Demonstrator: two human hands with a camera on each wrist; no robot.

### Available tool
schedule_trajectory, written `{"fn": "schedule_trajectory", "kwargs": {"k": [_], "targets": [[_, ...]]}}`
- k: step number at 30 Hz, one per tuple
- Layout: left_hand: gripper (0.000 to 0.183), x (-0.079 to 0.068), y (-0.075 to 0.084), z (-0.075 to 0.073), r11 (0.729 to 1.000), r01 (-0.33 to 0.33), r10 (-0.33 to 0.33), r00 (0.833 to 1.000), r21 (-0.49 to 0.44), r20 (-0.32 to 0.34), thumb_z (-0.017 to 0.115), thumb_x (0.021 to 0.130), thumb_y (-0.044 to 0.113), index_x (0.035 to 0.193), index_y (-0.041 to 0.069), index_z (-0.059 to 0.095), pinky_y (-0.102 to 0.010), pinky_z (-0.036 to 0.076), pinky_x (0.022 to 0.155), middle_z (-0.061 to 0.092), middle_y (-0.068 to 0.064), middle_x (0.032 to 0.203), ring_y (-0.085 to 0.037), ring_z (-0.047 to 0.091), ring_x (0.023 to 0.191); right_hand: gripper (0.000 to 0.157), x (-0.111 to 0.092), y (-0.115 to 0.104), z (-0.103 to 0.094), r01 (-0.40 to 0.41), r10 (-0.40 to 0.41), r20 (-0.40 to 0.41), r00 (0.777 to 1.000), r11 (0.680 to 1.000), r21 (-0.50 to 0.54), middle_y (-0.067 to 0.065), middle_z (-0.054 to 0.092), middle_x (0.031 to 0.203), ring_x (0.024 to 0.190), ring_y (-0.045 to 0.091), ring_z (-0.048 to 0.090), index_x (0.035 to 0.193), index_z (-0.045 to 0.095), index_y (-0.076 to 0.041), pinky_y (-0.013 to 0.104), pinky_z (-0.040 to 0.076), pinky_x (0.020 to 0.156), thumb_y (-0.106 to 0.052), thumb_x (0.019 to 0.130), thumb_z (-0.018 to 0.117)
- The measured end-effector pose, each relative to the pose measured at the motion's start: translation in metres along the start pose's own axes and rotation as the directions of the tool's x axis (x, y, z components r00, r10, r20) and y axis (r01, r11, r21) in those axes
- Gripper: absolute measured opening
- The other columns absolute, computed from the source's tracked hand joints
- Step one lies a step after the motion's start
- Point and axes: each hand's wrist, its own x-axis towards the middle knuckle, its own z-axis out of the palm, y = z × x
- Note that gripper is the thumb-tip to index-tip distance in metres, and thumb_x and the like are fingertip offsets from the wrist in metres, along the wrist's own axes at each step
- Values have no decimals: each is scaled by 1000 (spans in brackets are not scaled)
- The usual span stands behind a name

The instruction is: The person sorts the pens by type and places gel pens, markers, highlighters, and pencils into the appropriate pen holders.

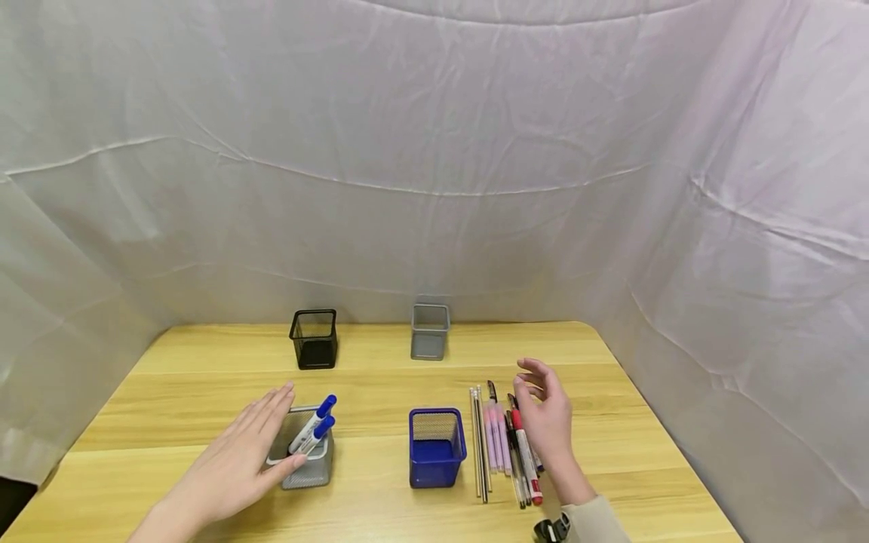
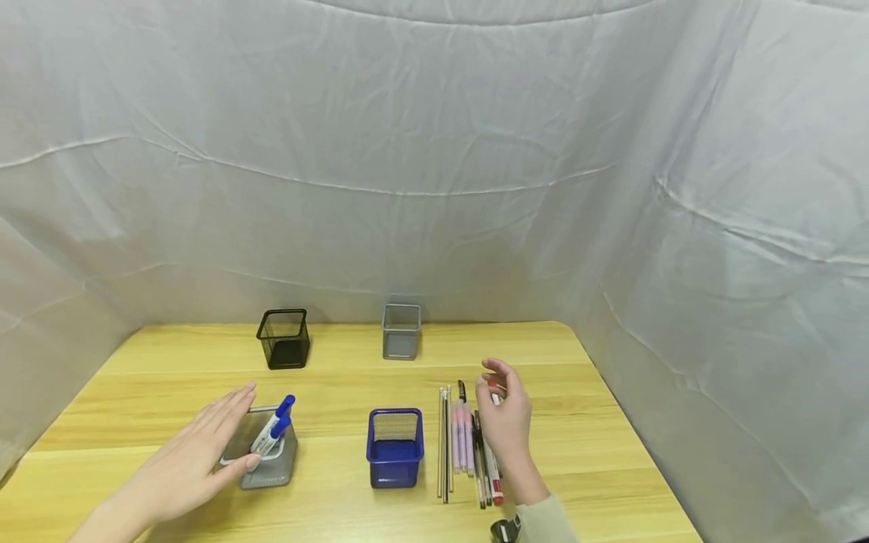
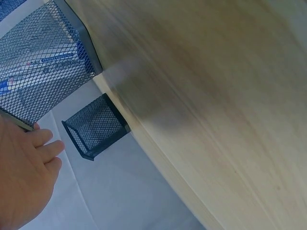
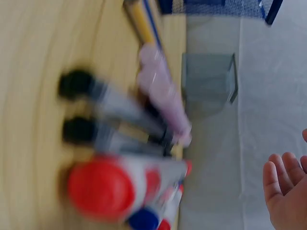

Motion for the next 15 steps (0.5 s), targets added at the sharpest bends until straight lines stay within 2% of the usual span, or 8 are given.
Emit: {"fn": "schedule_trajectory", "kwargs": {"k": [4, 9, 12, 15], "targets": [[93, 0, 0, 0, 1000, -5, 5, 1000, 5, -8, 61, 100, 58, 164, 1, 25, -12, -14, 117, 26, -20, 169, -45, 32, 151, 38, 6, 10, -12, -47, 50, 33, 998, 995, -84, 13, 68, 132, 109, 15, 65, 136, 60, -1, 8, 51, 86, -2, 99, 67], [93, -1, -1, 1, 1000, -7, 7, 1000, 4, -6, 61, 100, 57, 164, 0, 24, -12, -14, 117, 26, -20, 169, -45, 31, 151, 42, 16, 23, -26, -85, 101, 87, 991, 982, -167, 17, 64, 138, 112, 26, 66, 139, 57, 0, 6, 50, 83, -3, 99, 66], [93, 0, -2, 2, 1000, 1, -1, 1000, 7, 1, 59, 101, 58, 164, 0, 24, -12, -14, 117, 25, -20, 169, -44, 30, 152, 42, 20, 29, -33, -86, 113, 117, 987, 972, -218, 18, 64, 138, 113, 31, 67, 140, 57, 0, 9, 52, 83, -3, 99, 66], [93, 0, -3, 3, 1000, 5, -5, 1000, 12, 5, 59, 101, 59, 164, 0, 23, -12, -14, 118, 24, -19, 170, -43, 29, 153, 43, 25, 35, -38, -80, 126, 151, 981, 956, -281, 19, 63, 139, 113, 34, 68, 141, 56, 1, 18, 56, 87, -3, 99, 66]]}}
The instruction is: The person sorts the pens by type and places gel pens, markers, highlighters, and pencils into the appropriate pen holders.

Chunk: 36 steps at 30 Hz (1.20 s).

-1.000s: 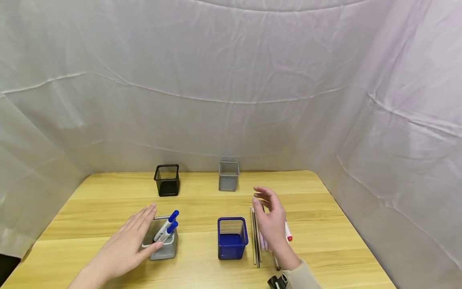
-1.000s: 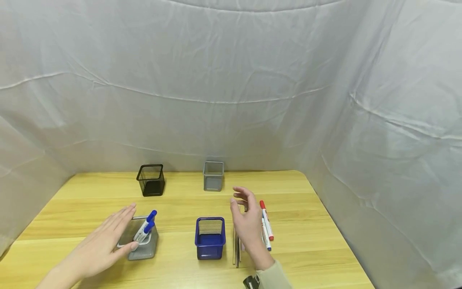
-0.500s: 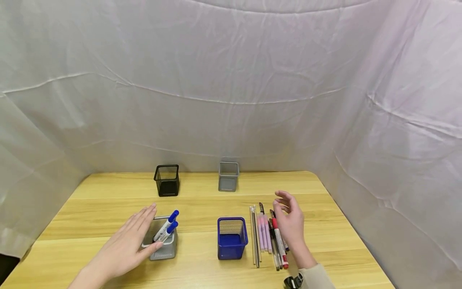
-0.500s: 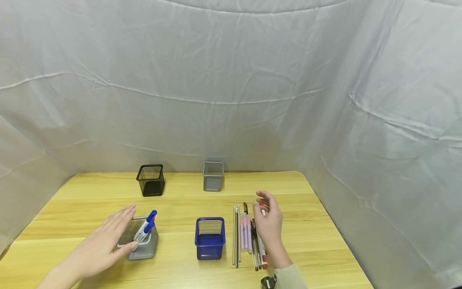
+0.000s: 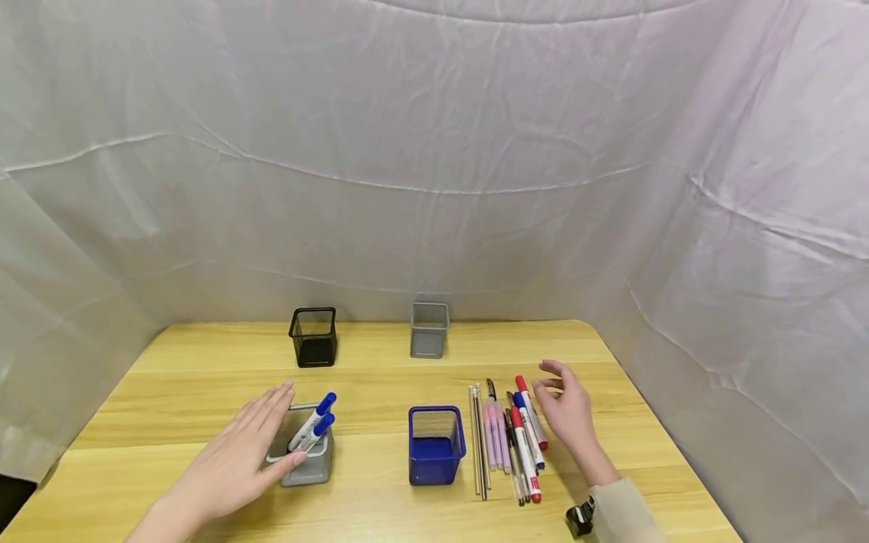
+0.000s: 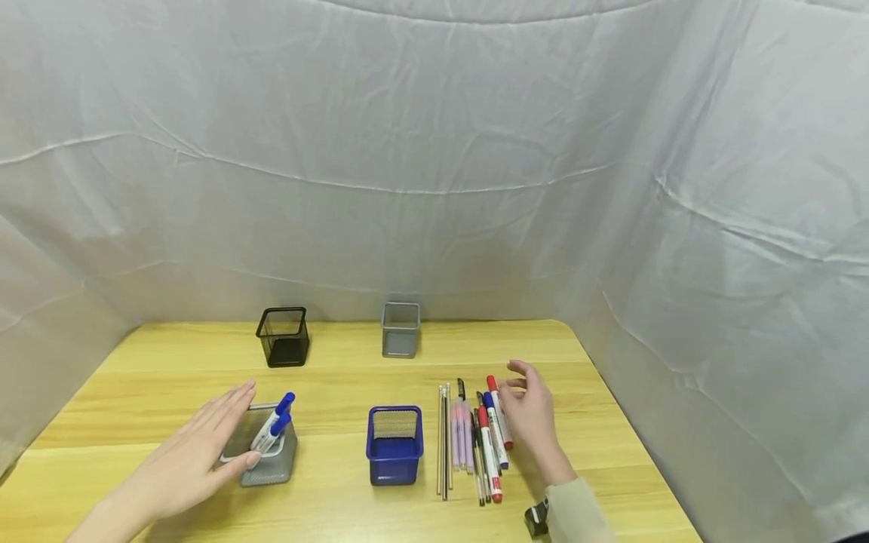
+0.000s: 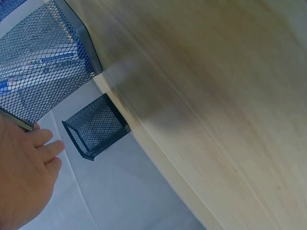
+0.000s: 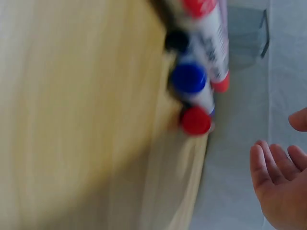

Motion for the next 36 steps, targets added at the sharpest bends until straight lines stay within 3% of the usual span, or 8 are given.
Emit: {"fn": "schedule_trajectory", "kwargs": {"k": [5, 12, 21, 30, 36], "targets": [[94, 1, -2, 0, 1000, 0, 0, 1000, 6, 4, 59, 101, 59, 165, 1, 23, -12, -14, 118, 25, -19, 170, -43, 29, 153, 49, 6, 11, -5, -14, 23, 107, 994, 997, -81, 23, 59, 141, 112, 35, 67, 145, 51, 4, 33, 62, 87, -2, 98, 65], [93, 1, 1, -3, 1000, -3, 3, 1000, 5, 0, 59, 101, 59, 164, 0, 24, -11, -14, 117, 27, -19, 169, -43, 31, 152, 55, 14, 26, -4, -5, 43, 234, 971, 987, -160, 27, 59, 139, 104, 31, 68, 146, 49, 6, 33, 62, 82, -6, 97, 71], [93, 0, 3, -4, 1000, -2, 2, 1000, 2, 1, 59, 100, 59, 165, 1, 24, -12, -12, 118, 26, -18, 170, -43, 31, 152, 54, 23, 34, 0, 44, 31, 295, 955, 969, -243, 26, 62, 136, 95, 24, 67, 144, 51, 7, 41, 61, 85, -5, 96, 71], [94, 0, 1, -3, 1000, 9, -9, 1000, -1, 8, 60, 100, 59, 165, 1, 23, -13, -13, 118, 24, -17, 170, -43, 29, 153, 53, 30, 35, 4, 78, 21, 339, 941, 958, -276, 25, 65, 131, 97, 28, 69, 141, 53, 9, 46, 61, 86, -4, 94, 72], [93, 1, 1, -3, 1000, 9, -9, 1000, 2, 9, 60, 100, 58, 165, 2, 24, -12, -14, 118, 25, -17, 170, -43, 30, 152, 52, 33, 37, 7, 83, 37, 368, 929, 949, -305, 25, 63, 134, 97, 28, 68, 141, 54, 9, 41, 61, 79, -4, 94, 72]]}}
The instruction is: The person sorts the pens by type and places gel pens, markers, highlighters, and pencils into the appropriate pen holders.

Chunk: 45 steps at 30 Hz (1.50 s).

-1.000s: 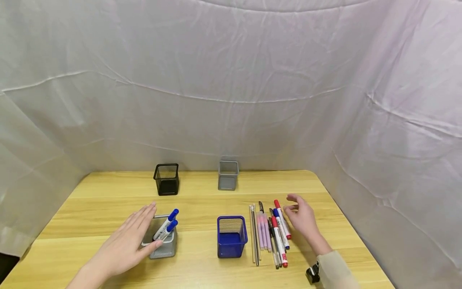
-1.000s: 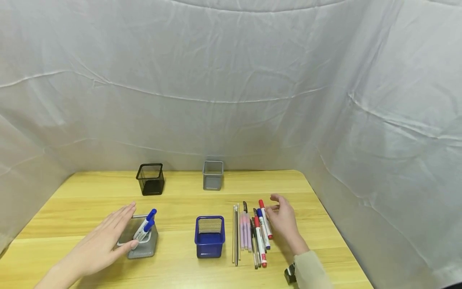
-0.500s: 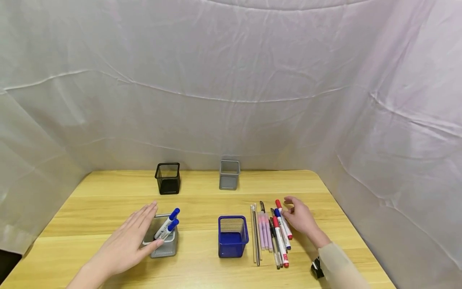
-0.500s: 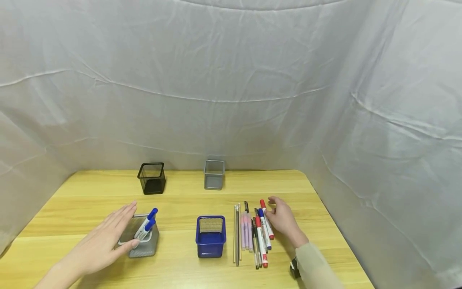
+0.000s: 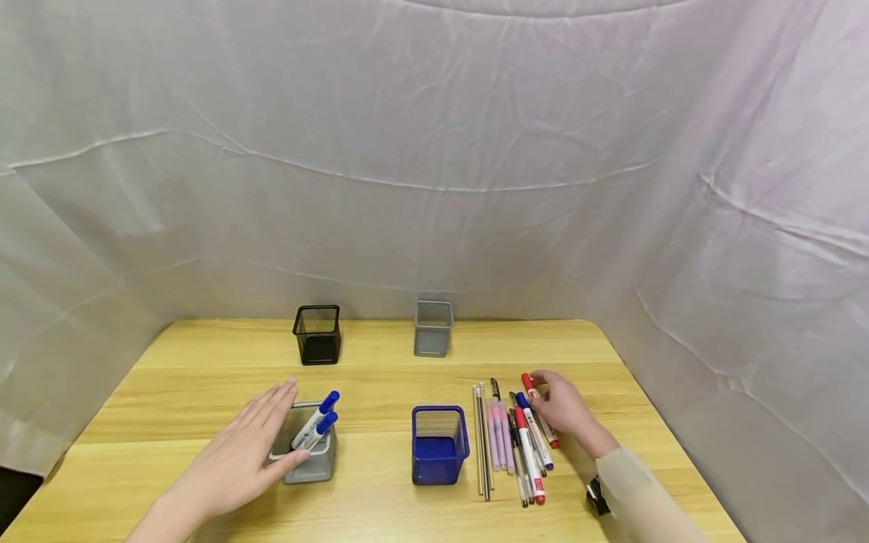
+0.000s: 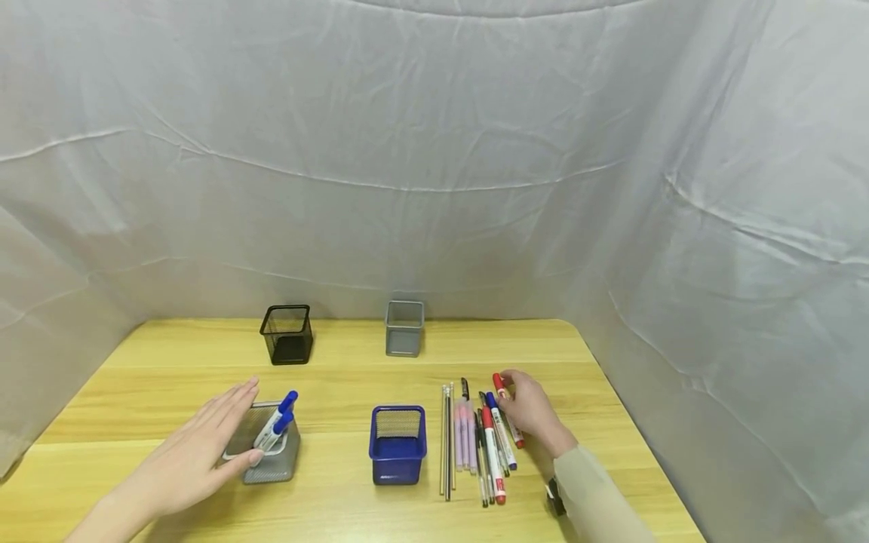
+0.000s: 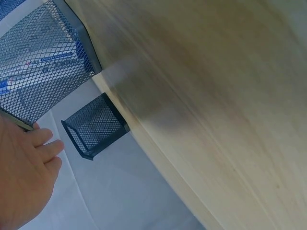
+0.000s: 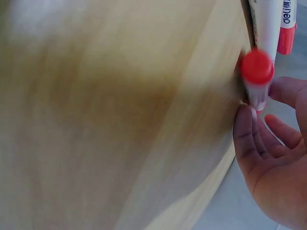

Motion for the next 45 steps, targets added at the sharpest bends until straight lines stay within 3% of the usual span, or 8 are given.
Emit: {"fn": "schedule_trajectory", "kwargs": {"k": [11, 18, 29, 40, 45], "targets": [[93, 0, 3, -2, 1000, -4, 4, 1000, -5, 0, 61, 100, 58, 165, 2, 24, -12, -14, 117, 25, -17, 170, -43, 30, 153, 52, 0, 0, 0, -2, 2, 21, 1000, 1000, 21, 25, 62, 133, 84, 20, 66, 144, 53, 7, 28, 57, 57, -3, 96, 67], [93, -1, 2, -1, 1000, -6, 6, 1000, -6, -3, 60, 100, 59, 165, 1, 24, -12, -14, 118, 25, -17, 170, -43, 30, 152, 58, -1, -3, -2, -7, 7, 1, 1000, 999, 45, 24, 61, 136, 82, 18, 65, 149, 50, 4, 27, 57, 56, 0, 94, 67], [94, 0, 3, -2, 1000, -3, 3, 1000, -13, -1, 60, 100, 59, 165, 2, 23, -11, -13, 117, 25, -18, 170, -43, 30, 152, 68, -5, -14, -11, 60, -55, -80, 995, 996, 62, 24, 59, 138, 84, 19, 62, 157, 41, -1, 25, 57, 57, 0, 93, 66], [94, 0, 3, -2, 1000, -6, 6, 1000, -18, -5, 61, 100, 58, 164, 1, 24, -11, -13, 117, 25, -18, 170, -43, 30, 152, 67, -8, -43, -21, 197, -184, -236, 954, 980, 32, 24, 62, 130, 88, 23, 67, 152, 48, 1, 24, 54, 59, 3, 88, 69], [94, 0, 3, -2, 1000, -6, 6, 1000, -14, -8, 60, 100, 58, 165, 1, 23, -12, -13, 117, 25, -17, 170, -43, 30, 153, 66, -12, -60, -24, 229, -201, -270, 942, 971, 75, 21, 62, 128, 88, 23, 68, 150, 49, 1, 23, 56, 61, 6, 87, 69]]}}
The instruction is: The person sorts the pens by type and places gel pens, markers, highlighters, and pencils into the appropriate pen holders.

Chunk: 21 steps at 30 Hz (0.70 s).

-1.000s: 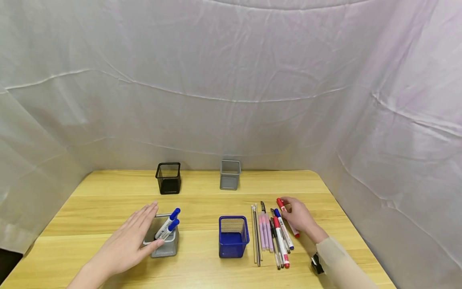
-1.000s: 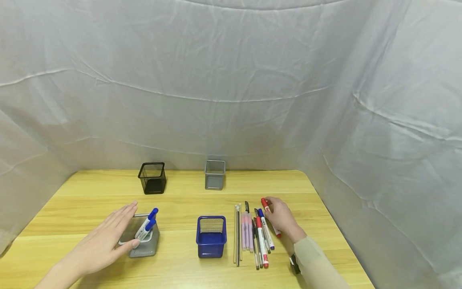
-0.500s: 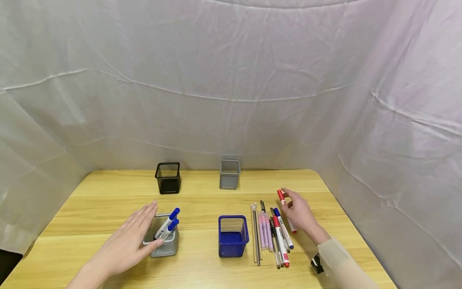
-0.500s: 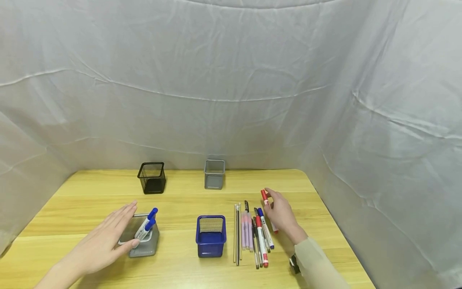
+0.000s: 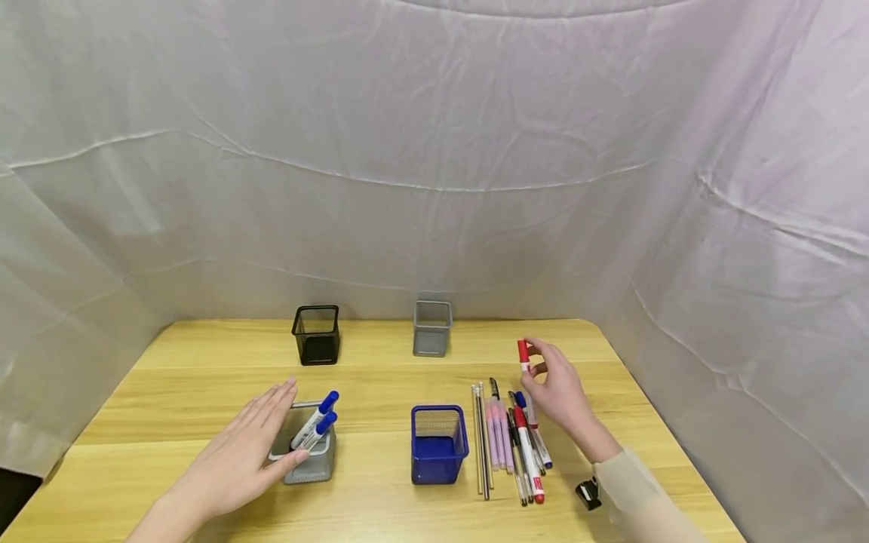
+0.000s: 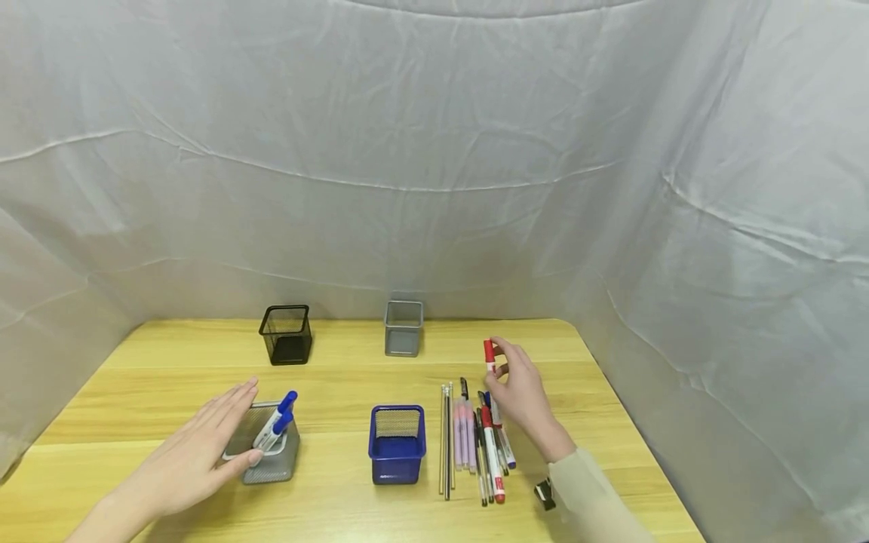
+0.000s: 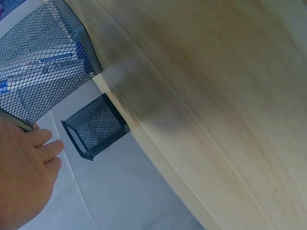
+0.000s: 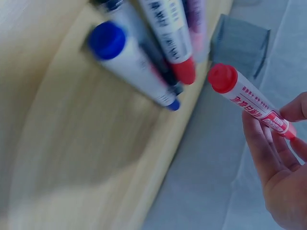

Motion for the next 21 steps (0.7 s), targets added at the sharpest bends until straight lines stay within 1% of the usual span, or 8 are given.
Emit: {"fn": "schedule_trajectory", "kwargs": {"k": [3, 7, 12, 18, 21], "targets": [[94, 0, 0, 0, 1000, -1, 1, 1000, 4, -1, 60, 100, 58, 165, 2, 23, -12, -13, 118, 24, -17, 170, -43, 30, 153, 66, 0, -10, 0, 16, -15, -23, 1000, 999, 38, 20, 62, 129, 89, 24, 68, 150, 49, 0, 24, 57, 59, 7, 87, 69], [94, 0, 0, 1, 1000, -1, 1, 1000, 4, 2, 60, 100, 59, 165, 2, 23, -12, -13, 118, 24, -17, 170, -43, 30, 153, 67, 0, -21, 1, 57, -52, -78, 996, 996, 63, 18, 62, 128, 88, 23, 68, 149, 50, -2, 23, 56, 57, 10, 86, 69], [94, 0, 0, 1, 1000, 0, 0, 1000, 6, 6, 60, 100, 59, 165, 1, 23, -12, -13, 118, 25, -18, 170, -43, 30, 152, 66, 1, -34, 3, 124, -108, -150, 983, 987, 101, 15, 64, 124, 85, 21, 67, 145, 52, -3, 23, 59, 57, 12, 83, 69], [94, 0, -1, 2, 1000, -2, 2, 1000, 4, 1, 60, 100, 59, 165, 1, 23, -13, -13, 118, 23, -17, 170, -43, 30, 153, 66, 1, -53, 4, 150, -112, -182, 977, 966, 209, 14, 62, 126, 87, 24, 68, 145, 52, -5, 22, 61, 61, 14, 84, 68], [95, 0, -2, 3, 1000, -4, 4, 1000, 11, -1, 60, 100, 59, 165, 1, 22, -14, -13, 119, 22, -17, 170, -43, 29, 153, 67, 1, -62, 5, 166, -121, -199, 973, 960, 227, 14, 62, 127, 88, 24, 68, 146, 52, -5, 20, 61, 62, 16, 84, 69]]}}
